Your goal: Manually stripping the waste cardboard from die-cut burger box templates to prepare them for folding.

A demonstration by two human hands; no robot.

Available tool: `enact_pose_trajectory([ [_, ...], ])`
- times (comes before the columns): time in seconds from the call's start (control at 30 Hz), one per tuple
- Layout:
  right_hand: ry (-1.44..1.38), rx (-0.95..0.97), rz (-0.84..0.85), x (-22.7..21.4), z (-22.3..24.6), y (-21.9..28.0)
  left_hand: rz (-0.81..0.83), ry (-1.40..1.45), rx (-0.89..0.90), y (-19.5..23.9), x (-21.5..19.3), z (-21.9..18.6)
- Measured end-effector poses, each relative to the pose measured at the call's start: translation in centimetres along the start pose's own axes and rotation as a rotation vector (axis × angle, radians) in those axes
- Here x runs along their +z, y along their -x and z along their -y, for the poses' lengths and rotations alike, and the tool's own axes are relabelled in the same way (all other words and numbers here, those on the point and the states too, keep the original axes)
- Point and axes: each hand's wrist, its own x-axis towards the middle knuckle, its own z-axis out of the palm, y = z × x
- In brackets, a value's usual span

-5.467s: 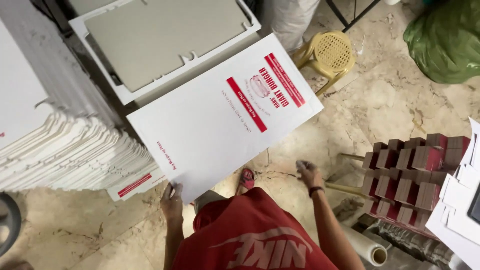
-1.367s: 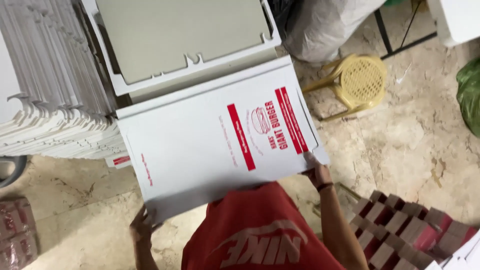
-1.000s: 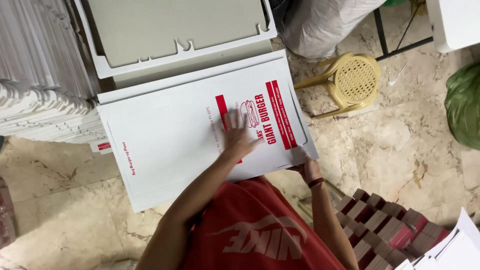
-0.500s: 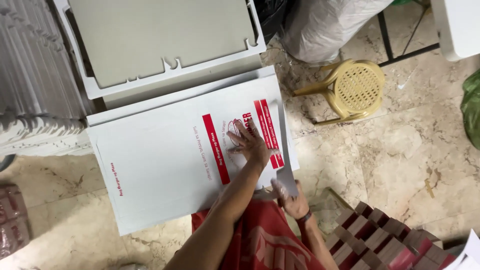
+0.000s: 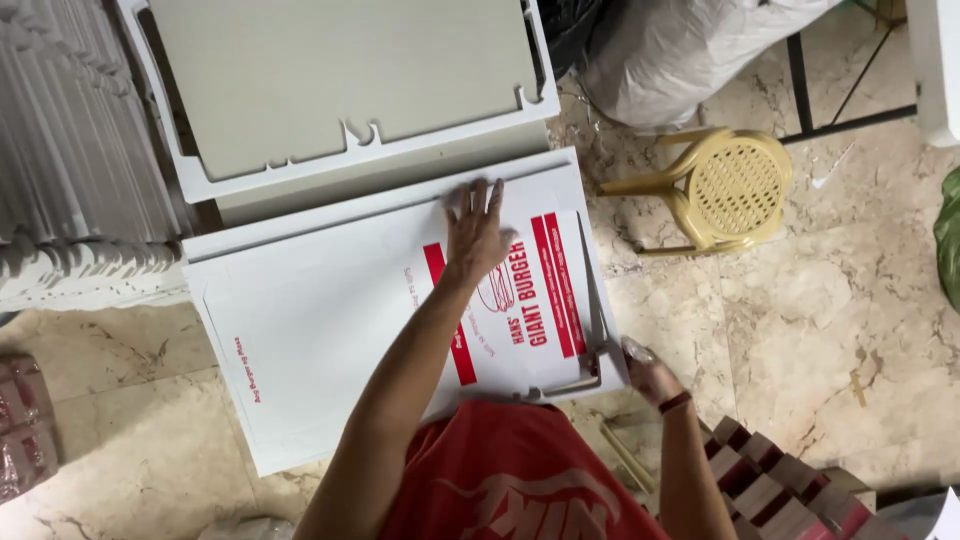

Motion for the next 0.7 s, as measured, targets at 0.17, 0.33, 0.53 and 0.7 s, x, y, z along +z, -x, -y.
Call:
enact_pose_trajectory([
  [0.17,1.063,0.172,0.171,-7.8,1.7,-19.0,-0.044,-0.062,0.059,-5.7,4.6,3.3],
  [0.33,0.979,0.210,0.212,9.0,11.7,-12.5,0.064,0.099,-0.072,-6.8,2.9,2.5],
  [0.53,1.059,0.137,0.249,14.2,14.1,-12.3,0.106,0.259,-0.066,-6.2,2.5,2.4],
  [0.7,1.117,-0.123,0.227,11.2,13.1,-16.9,0.077,-0.168,-0.041,-0.2,-5.4,-2.7],
])
